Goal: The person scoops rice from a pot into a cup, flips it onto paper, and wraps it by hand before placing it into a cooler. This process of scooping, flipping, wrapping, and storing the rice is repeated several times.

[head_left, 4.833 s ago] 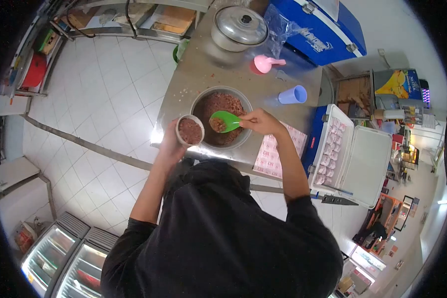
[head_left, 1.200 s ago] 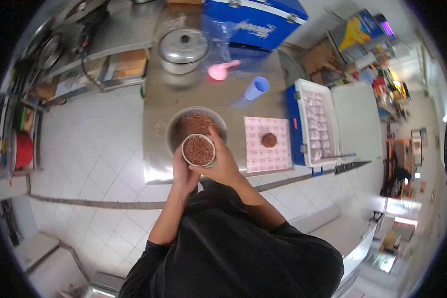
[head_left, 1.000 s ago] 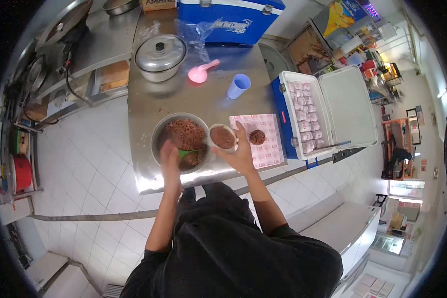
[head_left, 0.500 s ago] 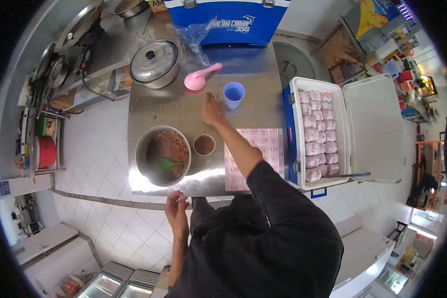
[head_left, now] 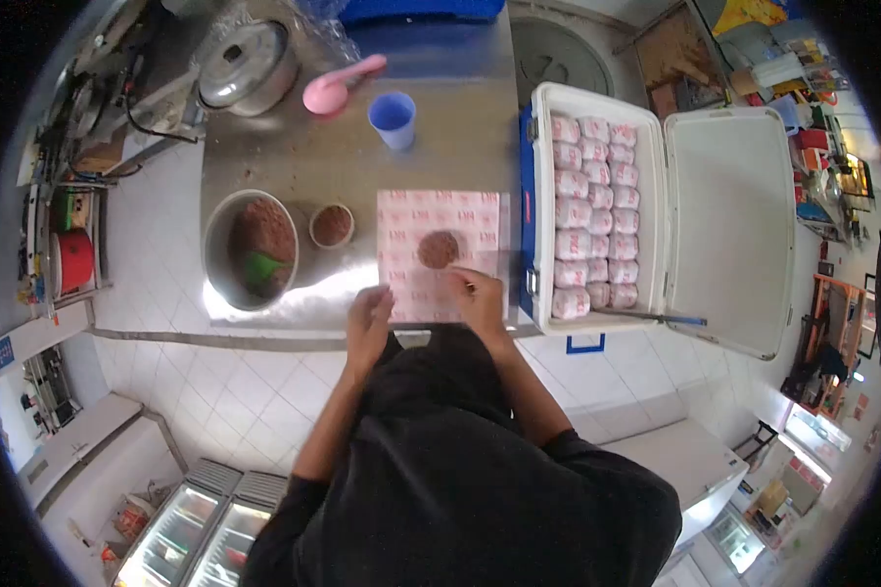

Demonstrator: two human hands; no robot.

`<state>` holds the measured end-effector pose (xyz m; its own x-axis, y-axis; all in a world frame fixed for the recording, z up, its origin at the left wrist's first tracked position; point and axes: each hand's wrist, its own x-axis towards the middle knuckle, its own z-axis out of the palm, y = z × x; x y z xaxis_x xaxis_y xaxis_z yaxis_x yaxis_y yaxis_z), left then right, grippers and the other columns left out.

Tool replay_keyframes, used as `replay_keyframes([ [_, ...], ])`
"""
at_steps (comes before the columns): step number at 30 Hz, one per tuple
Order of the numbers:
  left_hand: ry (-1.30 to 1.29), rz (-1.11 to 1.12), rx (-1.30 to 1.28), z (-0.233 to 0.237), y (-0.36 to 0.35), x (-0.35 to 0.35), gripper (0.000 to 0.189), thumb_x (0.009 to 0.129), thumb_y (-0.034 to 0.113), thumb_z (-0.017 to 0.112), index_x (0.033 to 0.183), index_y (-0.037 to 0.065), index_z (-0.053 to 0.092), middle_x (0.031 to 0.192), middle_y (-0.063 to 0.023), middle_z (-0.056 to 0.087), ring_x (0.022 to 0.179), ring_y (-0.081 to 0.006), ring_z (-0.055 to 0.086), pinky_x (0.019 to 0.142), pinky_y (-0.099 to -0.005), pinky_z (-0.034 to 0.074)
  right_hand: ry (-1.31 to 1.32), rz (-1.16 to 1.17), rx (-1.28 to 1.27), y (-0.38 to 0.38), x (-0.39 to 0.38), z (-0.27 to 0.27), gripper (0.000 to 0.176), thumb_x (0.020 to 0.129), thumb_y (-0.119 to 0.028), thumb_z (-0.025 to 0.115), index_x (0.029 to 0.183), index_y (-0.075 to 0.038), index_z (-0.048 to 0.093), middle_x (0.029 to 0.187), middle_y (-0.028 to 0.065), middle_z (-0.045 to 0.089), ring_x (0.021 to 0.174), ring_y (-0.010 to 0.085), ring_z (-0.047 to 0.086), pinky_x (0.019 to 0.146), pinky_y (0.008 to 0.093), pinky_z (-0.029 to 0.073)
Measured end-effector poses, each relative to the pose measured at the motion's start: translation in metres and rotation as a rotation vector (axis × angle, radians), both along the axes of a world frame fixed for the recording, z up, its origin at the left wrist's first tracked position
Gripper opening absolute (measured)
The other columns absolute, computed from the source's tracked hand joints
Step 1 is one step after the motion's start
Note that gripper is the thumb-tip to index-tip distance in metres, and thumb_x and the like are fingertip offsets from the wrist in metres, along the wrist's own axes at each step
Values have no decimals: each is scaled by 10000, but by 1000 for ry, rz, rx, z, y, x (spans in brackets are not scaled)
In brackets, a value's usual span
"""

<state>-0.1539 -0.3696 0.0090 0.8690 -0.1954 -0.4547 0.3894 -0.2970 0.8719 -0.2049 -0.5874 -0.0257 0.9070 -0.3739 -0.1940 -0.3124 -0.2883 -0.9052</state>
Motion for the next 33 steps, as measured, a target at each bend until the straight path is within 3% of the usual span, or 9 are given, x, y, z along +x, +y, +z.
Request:
replay_keyframes([
  [4,-378,-303,258,-64,-18,6,235,923,112,658,1121,-14,650,1080,-200,673,1014,-330,655,856,-416,541,-7,54,-470,-38,-46,-44,338,779,-108,786,1100,-32,714,1015,177,713,949,341,679,812,445,549],
  [7,-605,-564,353,-88,-11,18,247,894,71,643,1126,-13,644,1087,-217,656,1032,-374,630,917,-449,516,14,400,-576,-45,-34,-37,417,713,-130,831,1105,-74,699,1075,153,663,1054,347,629,868,455,522],
  [8,-549,-583,338,-94,-9,20,253,873,54,634,1118,-10,637,1116,-223,636,1059,-399,601,967,-460,488,63,501,-519,-48,-26,-28,279,747,-90,762,1016,-56,700,1034,148,626,1087,345,590,877,466,505],
  [11,-549,-675,336,-91,-6,23,312,869,100,655,1161,-5,621,1166,-229,611,1147,-411,563,1016,-479,463,20,666,-570,-56,-11,-58,234,712,-100,780,924,-53,691,1035,151,628,1079,355,590,887,468,498],
  [12,-584,-692,323,-90,-4,21,325,859,116,670,1158,3,615,1188,-232,587,1157,-415,548,1018,-484,459,94,704,-578,-58,-11,-72,345,619,-163,860,904,-78,685,1076,115,615,1101,338,553,952,444,467],
  [15,-627,-736,309,-88,-1,20,383,833,176,709,1165,19,601,1249,-241,527,1189,-425,511,1030,-498,445,109,613,-431,-62,-13,-94,208,697,-151,799,829,-43,680,1027,167,632,1089,381,579,936,472,489],
  [18,-556,-762,326,-87,1,21,456,825,243,722,1201,18,595,1282,-254,506,1225,-431,491,1053,-508,428,36,665,-493,-52,-15,-39,214,708,-184,802,811,-43,678,986,171,637,1077,379,576,972,460,481],
  [21,-533,-776,314,-86,3,22,485,828,270,719,1220,15,592,1297,-264,505,1247,-435,479,1067,-510,418,23,719,-580,-54,-14,-63,291,661,-173,830,896,-67,694,948,134,619,1006,349,591,978,444,456],
  [33,-556,-821,326,-76,0,28,496,824,310,759,1192,12,610,1260,-257,551,1223,-435,513,1043,-500,448,56,636,-494,-61,-9,-82,192,779,-194,753,884,-36,722,900,132,666,1006,342,592,930,437,478],
])
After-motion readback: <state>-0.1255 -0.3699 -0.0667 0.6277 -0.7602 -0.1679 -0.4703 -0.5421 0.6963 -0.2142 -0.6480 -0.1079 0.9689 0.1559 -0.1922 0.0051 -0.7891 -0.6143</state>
